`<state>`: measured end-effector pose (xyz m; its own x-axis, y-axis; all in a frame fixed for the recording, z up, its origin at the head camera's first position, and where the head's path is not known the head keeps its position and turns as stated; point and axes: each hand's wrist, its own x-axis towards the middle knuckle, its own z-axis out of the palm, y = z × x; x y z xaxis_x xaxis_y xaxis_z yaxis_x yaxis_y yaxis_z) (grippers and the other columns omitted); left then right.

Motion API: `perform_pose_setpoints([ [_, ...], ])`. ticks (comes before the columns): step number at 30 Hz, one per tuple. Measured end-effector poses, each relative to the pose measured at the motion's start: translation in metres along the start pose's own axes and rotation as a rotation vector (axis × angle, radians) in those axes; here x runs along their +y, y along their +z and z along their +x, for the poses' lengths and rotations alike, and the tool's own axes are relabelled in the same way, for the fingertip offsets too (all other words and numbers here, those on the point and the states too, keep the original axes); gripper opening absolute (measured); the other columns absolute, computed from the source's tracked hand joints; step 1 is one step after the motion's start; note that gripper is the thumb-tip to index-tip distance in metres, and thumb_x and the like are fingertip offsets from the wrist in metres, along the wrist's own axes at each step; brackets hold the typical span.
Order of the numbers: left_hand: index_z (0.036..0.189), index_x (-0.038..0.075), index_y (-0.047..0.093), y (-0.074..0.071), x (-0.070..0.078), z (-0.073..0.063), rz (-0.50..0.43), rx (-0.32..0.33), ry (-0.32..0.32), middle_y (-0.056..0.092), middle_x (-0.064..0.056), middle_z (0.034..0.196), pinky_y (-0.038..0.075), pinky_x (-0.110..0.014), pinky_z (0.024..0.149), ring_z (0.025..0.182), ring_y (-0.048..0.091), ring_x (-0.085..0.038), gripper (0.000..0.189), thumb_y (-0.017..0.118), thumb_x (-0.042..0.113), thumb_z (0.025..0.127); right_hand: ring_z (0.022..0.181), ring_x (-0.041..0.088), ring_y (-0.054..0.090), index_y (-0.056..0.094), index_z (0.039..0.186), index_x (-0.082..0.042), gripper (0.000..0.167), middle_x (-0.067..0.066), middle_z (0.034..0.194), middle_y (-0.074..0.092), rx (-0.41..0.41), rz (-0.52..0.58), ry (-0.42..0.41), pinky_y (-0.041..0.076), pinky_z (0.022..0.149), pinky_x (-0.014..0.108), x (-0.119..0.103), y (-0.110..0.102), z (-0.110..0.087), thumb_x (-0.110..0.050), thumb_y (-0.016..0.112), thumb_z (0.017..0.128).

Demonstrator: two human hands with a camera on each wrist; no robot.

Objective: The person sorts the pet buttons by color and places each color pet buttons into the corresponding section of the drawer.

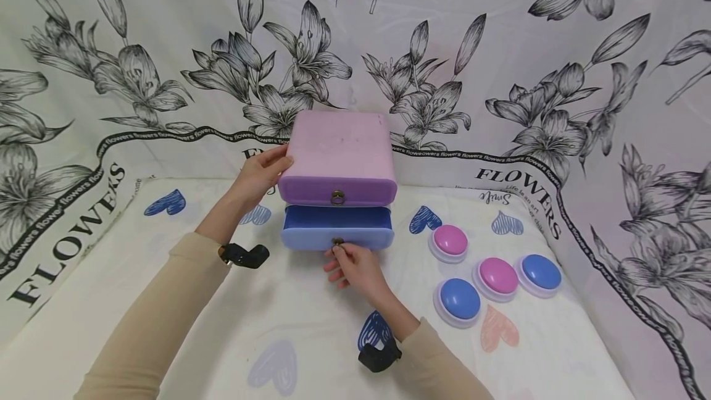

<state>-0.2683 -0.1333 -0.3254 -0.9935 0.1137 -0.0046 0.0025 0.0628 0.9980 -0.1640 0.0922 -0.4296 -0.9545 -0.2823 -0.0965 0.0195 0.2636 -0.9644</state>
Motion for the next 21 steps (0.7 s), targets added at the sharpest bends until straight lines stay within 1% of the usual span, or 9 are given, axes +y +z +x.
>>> perform_pose_setpoints([
  [5,0.141,0.014,0.038,0.000,-0.001,0.001,0.000,0.000,0.006,0.045,-0.006,0.140,0.044,-0.031,0.099,0.122,0.049,-0.017,0.061,0.062,0.033,0.088,0.067,0.019,0.067,0.064,0.107,-0.005,0.036,0.008,0.087,0.070,-0.015,-0.005,-0.029,0.057,0.057,0.033,0.002,-0.001,-0.006,-0.035,0.045,0.097],
  [10,0.141,0.014,0.038,-0.001,-0.002,0.001,-0.001,-0.001,0.009,0.044,-0.006,0.140,0.044,-0.032,0.100,0.122,0.048,-0.017,0.061,0.062,0.032,0.088,0.068,0.020,0.067,0.065,0.106,-0.006,0.036,0.009,0.086,0.069,-0.023,0.009,-0.041,0.057,0.056,0.032,0.005,-0.002,-0.011,-0.035,0.046,0.097],
  [17,0.141,0.014,0.038,-0.001,-0.002,0.002,-0.004,-0.001,0.012,0.044,-0.005,0.141,0.043,-0.031,0.100,0.123,0.048,-0.017,0.062,0.062,0.032,0.088,0.066,0.019,0.066,0.065,0.107,-0.005,0.037,0.008,0.085,0.069,-0.041,0.006,-0.053,0.057,0.055,0.032,0.006,0.001,-0.019,-0.035,0.046,0.097],
  [21,0.141,0.013,0.038,-0.001,-0.003,0.003,-0.010,-0.003,0.007,0.044,-0.006,0.140,0.043,-0.031,0.100,0.122,0.048,-0.017,0.061,0.062,0.031,0.088,0.066,0.021,0.066,0.063,0.109,-0.001,0.041,0.010,0.086,0.069,-0.059,0.026,-0.059,0.057,0.055,0.032,0.008,0.002,-0.024,-0.036,0.045,0.097],
])
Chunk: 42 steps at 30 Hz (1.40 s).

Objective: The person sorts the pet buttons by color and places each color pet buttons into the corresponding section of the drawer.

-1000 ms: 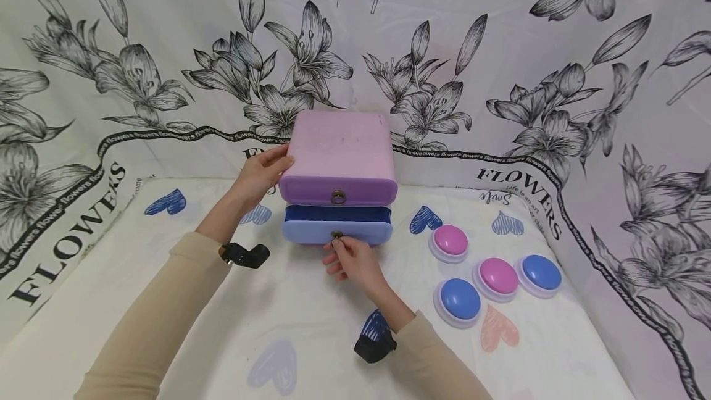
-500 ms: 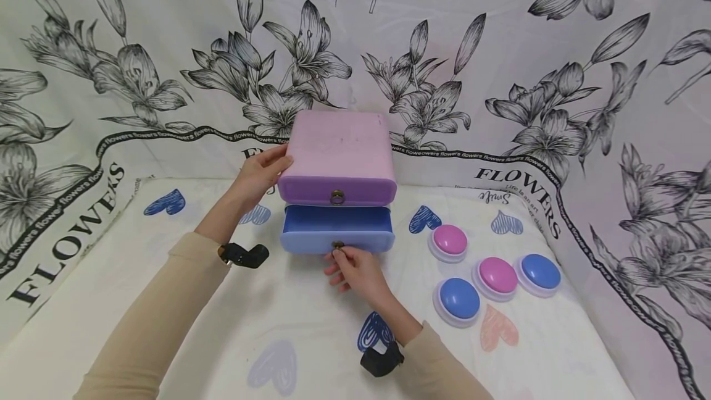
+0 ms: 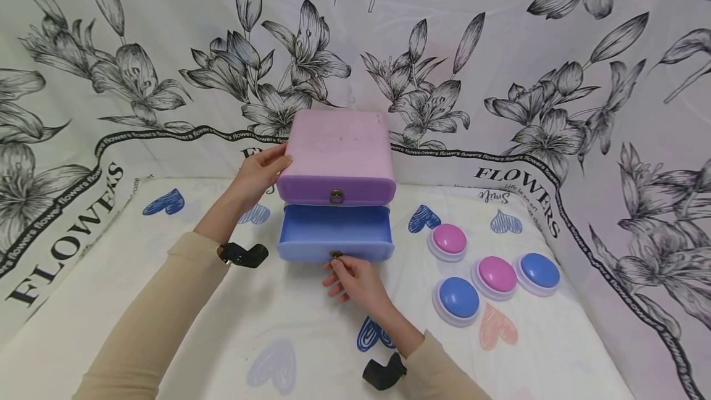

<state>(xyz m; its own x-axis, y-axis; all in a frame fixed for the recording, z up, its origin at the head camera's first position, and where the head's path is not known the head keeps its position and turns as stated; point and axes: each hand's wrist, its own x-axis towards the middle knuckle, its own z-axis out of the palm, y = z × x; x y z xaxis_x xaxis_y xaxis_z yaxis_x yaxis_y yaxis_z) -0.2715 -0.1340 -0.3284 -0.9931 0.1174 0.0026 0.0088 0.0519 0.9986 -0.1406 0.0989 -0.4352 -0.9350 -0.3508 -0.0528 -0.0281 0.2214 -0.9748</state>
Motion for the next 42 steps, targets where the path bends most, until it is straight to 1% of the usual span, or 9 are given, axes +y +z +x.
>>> perform_pose_setpoints([
  [6,0.141,0.013,0.038,0.000,0.000,-0.001,-0.001,0.002,0.003,0.044,-0.006,0.140,0.044,-0.031,0.099,0.122,0.049,-0.017,0.061,0.062,0.031,0.088,0.068,0.024,0.066,0.061,0.112,0.002,0.043,0.011,0.086,0.069,-0.029,0.017,0.000,0.057,0.056,0.031,0.000,0.001,-0.007,-0.035,0.043,0.098],
  [13,0.141,0.013,0.038,0.000,0.000,-0.002,0.007,0.001,0.005,0.044,-0.006,0.140,0.044,-0.031,0.099,0.122,0.049,-0.018,0.061,0.062,0.032,0.088,0.066,0.019,0.066,0.061,0.111,0.002,0.044,0.010,0.086,0.069,-0.038,-0.005,0.001,0.056,0.055,0.029,0.000,0.003,-0.012,-0.036,0.044,0.097],
  [20,0.143,0.012,0.035,0.000,0.001,-0.001,0.000,-0.009,0.001,0.041,-0.007,0.142,0.043,-0.033,0.101,0.125,0.046,-0.019,0.061,0.060,0.029,0.089,0.068,0.021,0.066,0.062,0.111,0.000,0.038,0.011,0.086,0.068,-0.055,-0.030,0.022,0.056,0.055,0.030,0.001,0.005,-0.019,-0.030,0.044,0.098],
  [22,0.143,0.012,0.035,0.000,0.002,-0.001,0.002,-0.009,0.000,0.041,-0.007,0.143,0.043,-0.033,0.101,0.125,0.046,-0.019,0.061,0.061,0.028,0.089,0.069,0.023,0.066,0.063,0.111,0.001,0.035,0.012,0.087,0.068,-0.065,-0.028,0.030,0.056,0.055,0.031,-0.001,0.005,-0.022,-0.026,0.044,0.099],
  [27,0.142,0.013,0.036,-0.001,0.001,0.000,0.007,-0.001,-0.001,0.043,-0.006,0.142,0.043,-0.032,0.100,0.124,0.047,-0.018,0.062,0.062,0.030,0.089,0.068,0.024,0.066,0.062,0.109,0.005,0.032,0.016,0.086,0.067,-0.084,-0.032,0.018,0.056,0.056,0.035,-0.018,0.008,-0.033,-0.018,0.043,0.099],
  [30,0.141,0.013,0.037,-0.001,0.000,0.000,0.012,0.003,0.002,0.044,-0.006,0.141,0.044,-0.031,0.099,0.123,0.048,-0.017,0.062,0.062,0.031,0.088,0.067,0.023,0.065,0.062,0.107,0.006,0.031,0.015,0.084,0.067,-0.084,-0.042,0.010,0.056,0.055,0.035,-0.025,0.009,-0.038,-0.017,0.043,0.099],
  [34,0.141,0.013,0.038,0.000,0.001,-0.001,0.013,0.005,0.002,0.044,-0.006,0.140,0.044,-0.031,0.099,0.122,0.049,-0.017,0.061,0.062,0.032,0.088,0.066,0.025,0.065,0.063,0.106,0.006,0.031,0.014,0.083,0.068,-0.082,-0.055,0.008,0.056,0.053,0.033,-0.026,0.012,-0.041,-0.017,0.045,0.098],
  [41,0.143,0.008,0.034,0.004,0.021,-0.017,0.022,-0.016,-0.023,0.040,-0.010,0.143,0.042,-0.032,0.101,0.126,0.045,-0.021,0.060,0.058,0.024,0.091,0.066,0.026,0.065,0.064,0.105,0.006,0.031,0.015,0.083,0.068,-0.095,-0.047,0.012,0.056,0.053,0.032,-0.023,0.014,-0.046,-0.018,0.045,0.098],
  [42,0.143,0.008,0.034,0.004,0.022,-0.018,0.024,-0.017,-0.022,0.040,-0.010,0.143,0.042,-0.032,0.101,0.126,0.045,-0.020,0.060,0.058,0.024,0.091,0.066,0.025,0.065,0.064,0.105,0.006,0.031,0.015,0.083,0.068,-0.094,-0.046,0.013,0.056,0.053,0.032,-0.022,0.014,-0.047,-0.018,0.045,0.098],
])
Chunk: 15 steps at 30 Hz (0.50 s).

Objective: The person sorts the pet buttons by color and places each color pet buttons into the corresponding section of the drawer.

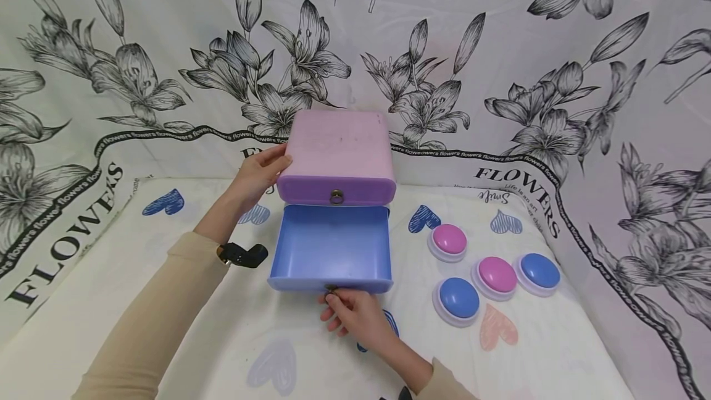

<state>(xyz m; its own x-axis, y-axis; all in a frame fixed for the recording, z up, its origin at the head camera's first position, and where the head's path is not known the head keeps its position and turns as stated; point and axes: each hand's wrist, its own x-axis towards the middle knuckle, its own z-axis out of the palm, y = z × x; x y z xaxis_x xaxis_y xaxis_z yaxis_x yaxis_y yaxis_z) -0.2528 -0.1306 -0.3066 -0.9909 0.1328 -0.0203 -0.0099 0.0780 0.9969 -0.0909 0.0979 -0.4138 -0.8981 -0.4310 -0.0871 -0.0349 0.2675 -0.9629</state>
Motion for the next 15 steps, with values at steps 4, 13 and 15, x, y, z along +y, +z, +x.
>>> perform_pose_setpoints([
  [4,0.143,0.008,0.033,0.000,0.000,0.000,0.003,0.002,-0.001,0.040,-0.010,0.143,0.042,-0.031,0.101,0.126,0.045,-0.020,0.059,0.058,0.024,0.091,0.064,0.022,0.065,0.064,0.105,0.006,0.031,0.016,0.082,0.068,0.007,0.001,-0.001,0.056,0.053,0.032,0.002,0.002,-0.004,-0.018,0.046,0.098],
  [13,0.142,0.013,0.036,-0.004,-0.018,0.016,-0.009,0.016,-0.002,0.043,-0.006,0.141,0.043,-0.031,0.100,0.123,0.047,-0.018,0.062,0.061,0.030,0.089,0.062,0.017,0.065,0.064,0.105,0.005,0.030,0.015,0.082,0.068,0.004,-0.013,-0.005,0.056,0.052,0.032,0.007,0.005,-0.010,-0.018,0.047,0.098],
  [15,0.142,0.014,0.037,-0.004,-0.020,0.018,-0.010,0.020,0.001,0.043,-0.005,0.141,0.043,-0.031,0.100,0.123,0.048,-0.017,0.062,0.062,0.032,0.088,0.062,0.016,0.065,0.064,0.105,0.006,0.031,0.015,0.082,0.068,0.004,-0.016,-0.009,0.056,0.051,0.032,0.008,0.006,-0.011,-0.018,0.046,0.098],
])
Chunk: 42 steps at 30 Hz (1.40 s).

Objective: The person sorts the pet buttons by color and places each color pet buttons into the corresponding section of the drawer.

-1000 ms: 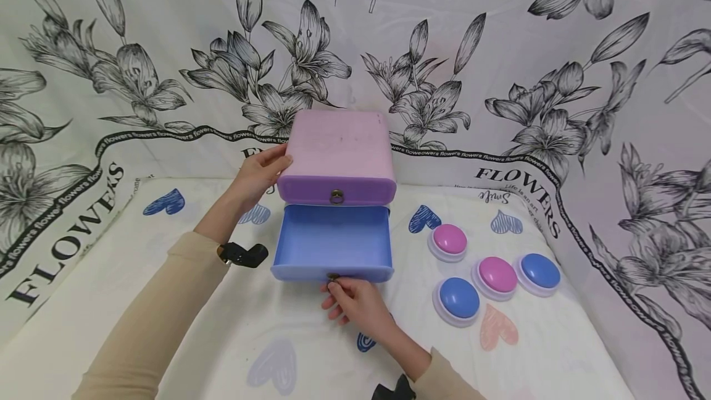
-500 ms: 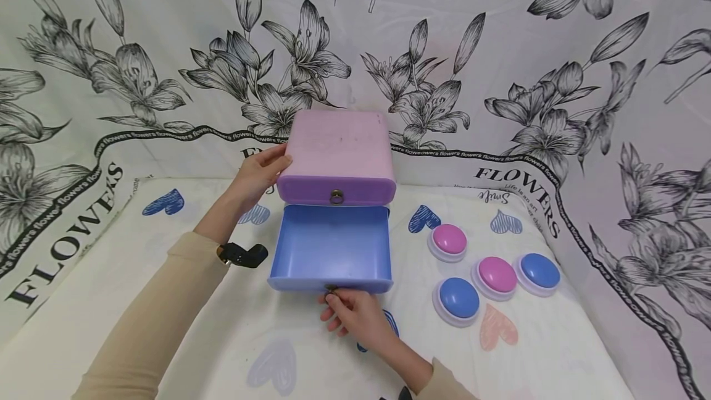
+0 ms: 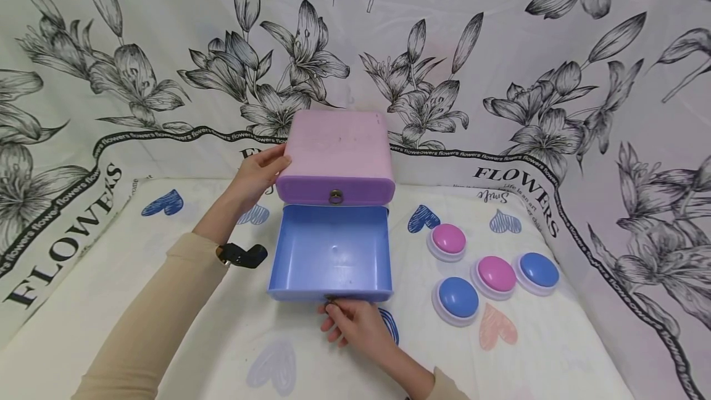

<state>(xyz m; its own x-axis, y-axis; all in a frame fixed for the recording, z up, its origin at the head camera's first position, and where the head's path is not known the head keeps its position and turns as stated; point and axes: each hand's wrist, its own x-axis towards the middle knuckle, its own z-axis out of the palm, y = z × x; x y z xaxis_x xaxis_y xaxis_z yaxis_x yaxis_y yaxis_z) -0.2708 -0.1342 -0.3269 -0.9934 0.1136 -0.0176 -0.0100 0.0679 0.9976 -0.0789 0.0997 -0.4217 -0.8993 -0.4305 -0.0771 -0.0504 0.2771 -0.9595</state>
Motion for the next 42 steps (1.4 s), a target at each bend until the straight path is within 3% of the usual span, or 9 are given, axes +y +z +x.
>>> perform_pose_setpoints([
  [15,0.141,0.014,0.037,-0.001,-0.002,0.002,-0.006,-0.004,0.013,0.044,-0.006,0.140,0.042,-0.031,0.101,0.122,0.048,-0.018,0.062,0.062,0.033,0.088,0.061,0.017,0.065,0.064,0.103,0.006,0.029,0.015,0.081,0.068,-0.001,-0.002,-0.001,0.055,0.050,0.033,0.002,0.002,-0.004,-0.017,0.047,0.097],
  [24,0.142,0.014,0.038,-0.001,-0.003,0.002,0.021,0.004,0.016,0.045,-0.004,0.140,0.043,-0.031,0.100,0.121,0.050,-0.016,0.063,0.062,0.035,0.087,0.060,0.012,0.064,0.066,0.104,0.000,0.029,0.011,0.081,0.069,0.001,0.010,0.017,0.055,0.049,0.033,0.032,0.006,0.002,-0.022,0.048,0.097],
  [30,0.141,0.014,0.038,0.000,-0.003,0.003,0.024,0.008,0.023,0.045,-0.005,0.139,0.044,-0.031,0.099,0.121,0.050,-0.017,0.062,0.062,0.034,0.088,0.059,0.011,0.064,0.066,0.104,-0.001,0.031,0.011,0.081,0.069,-0.003,0.032,0.003,0.055,0.048,0.034,0.040,0.007,0.003,-0.025,0.049,0.097],
  [42,0.142,0.010,0.035,0.003,0.014,-0.011,0.016,-0.005,-0.005,0.042,-0.009,0.142,0.042,-0.032,0.101,0.124,0.047,-0.020,0.061,0.060,0.028,0.090,0.059,0.014,0.064,0.065,0.104,0.005,0.029,0.018,0.082,0.067,-0.010,0.039,0.020,0.055,0.049,0.037,0.019,0.007,-0.003,-0.017,0.048,0.097],
])
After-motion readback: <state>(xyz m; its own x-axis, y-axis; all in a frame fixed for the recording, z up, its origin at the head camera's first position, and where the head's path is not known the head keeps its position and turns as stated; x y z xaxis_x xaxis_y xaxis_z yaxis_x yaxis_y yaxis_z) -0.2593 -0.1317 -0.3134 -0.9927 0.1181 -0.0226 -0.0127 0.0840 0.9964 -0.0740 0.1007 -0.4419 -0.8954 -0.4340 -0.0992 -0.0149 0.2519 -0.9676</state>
